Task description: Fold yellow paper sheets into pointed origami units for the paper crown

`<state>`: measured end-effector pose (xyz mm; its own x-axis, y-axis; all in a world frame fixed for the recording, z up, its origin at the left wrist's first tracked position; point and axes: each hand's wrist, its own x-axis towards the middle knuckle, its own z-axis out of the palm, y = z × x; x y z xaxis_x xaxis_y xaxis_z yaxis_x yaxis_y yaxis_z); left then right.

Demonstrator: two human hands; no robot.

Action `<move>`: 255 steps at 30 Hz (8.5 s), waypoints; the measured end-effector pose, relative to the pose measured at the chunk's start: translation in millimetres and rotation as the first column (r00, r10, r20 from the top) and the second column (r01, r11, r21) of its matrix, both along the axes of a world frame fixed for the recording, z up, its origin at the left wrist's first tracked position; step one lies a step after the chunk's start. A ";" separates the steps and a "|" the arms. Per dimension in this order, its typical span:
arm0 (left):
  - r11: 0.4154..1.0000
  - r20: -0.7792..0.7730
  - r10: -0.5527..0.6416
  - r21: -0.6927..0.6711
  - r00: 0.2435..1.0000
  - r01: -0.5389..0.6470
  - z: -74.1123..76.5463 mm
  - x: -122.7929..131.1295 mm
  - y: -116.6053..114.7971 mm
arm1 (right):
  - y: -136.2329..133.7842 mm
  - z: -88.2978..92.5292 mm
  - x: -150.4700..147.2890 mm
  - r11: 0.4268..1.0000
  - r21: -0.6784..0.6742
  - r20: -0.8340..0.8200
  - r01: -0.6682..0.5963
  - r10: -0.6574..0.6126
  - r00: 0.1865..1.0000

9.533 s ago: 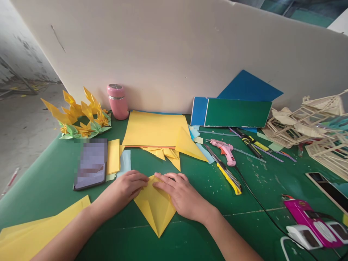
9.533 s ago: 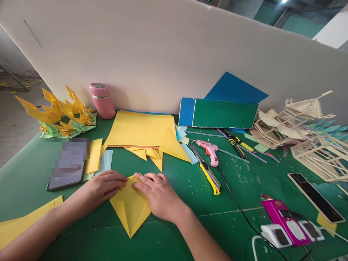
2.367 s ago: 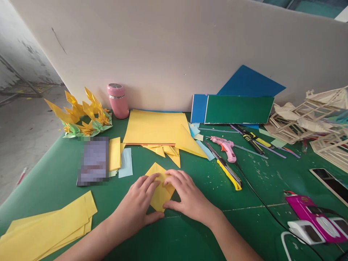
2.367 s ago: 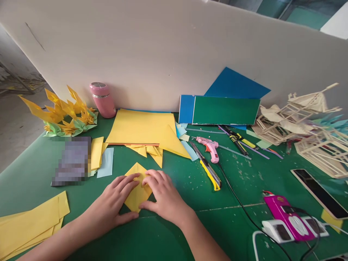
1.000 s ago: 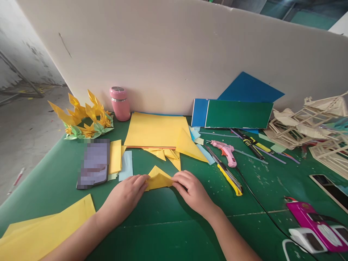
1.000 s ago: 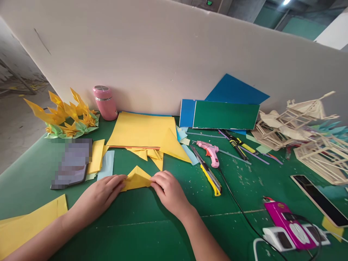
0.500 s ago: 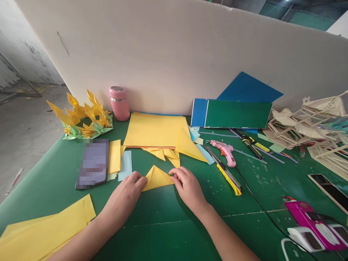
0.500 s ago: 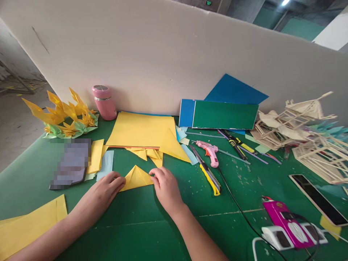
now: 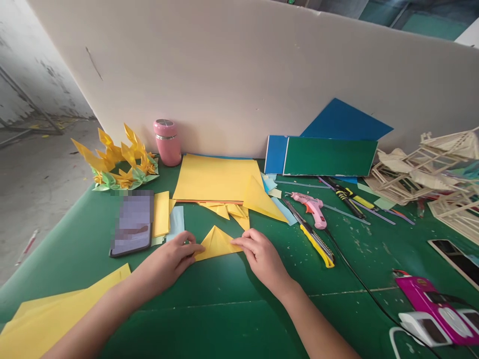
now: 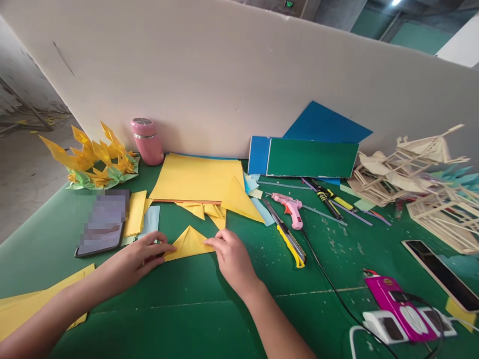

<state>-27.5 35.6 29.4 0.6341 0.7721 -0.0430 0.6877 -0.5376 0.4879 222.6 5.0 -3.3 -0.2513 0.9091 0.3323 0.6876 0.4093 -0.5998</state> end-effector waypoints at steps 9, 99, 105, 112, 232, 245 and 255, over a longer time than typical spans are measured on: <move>0.999 -0.027 -0.029 -0.039 0.999 0.028 9.9 -1.0 -1.2 | -0.3 -0.8 -0.4 1.000 0.002 -0.007 0.021 -0.021 1.000; 0.939 0.187 0.117 0.298 0.975 -0.170 -17.8 44.0 7.9 | 21.8 8.6 -18.0 0.999 0.032 0.063 0.019 -0.020 0.998; 0.926 0.181 0.107 0.341 0.978 -0.164 -22.0 43.1 9.3 | 25.7 8.1 -16.9 0.999 0.051 0.104 -0.012 0.007 0.995; 0.937 0.105 0.001 0.346 0.994 -0.038 -14.9 41.1 8.5 | 25.7 0.7 -13.6 0.979 0.159 0.193 -0.127 0.095 0.977; 0.893 -0.114 -0.172 0.402 0.978 0.204 -28.9 113.0 9.6 | 36.3 -8.5 44.3 0.921 0.324 0.298 0.215 -0.315 0.901; 0.682 0.546 0.526 -0.729 0.652 0.060 11.5 91.7 -33.8 | 7.8 15.6 23.0 0.845 0.525 0.018 0.097 -0.125 0.992; 0.419 0.452 0.876 -0.886 0.169 0.197 9.1 56.3 -19.8 | -15.6 7.4 -27.2 0.957 0.272 -0.230 -0.103 0.169 0.958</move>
<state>28.8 15.9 38.5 0.3006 0.8687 -0.3936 -0.4610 0.4936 0.7374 195.4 -10.7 4.0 -0.2462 0.7485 0.6157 0.4569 0.6499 -0.6074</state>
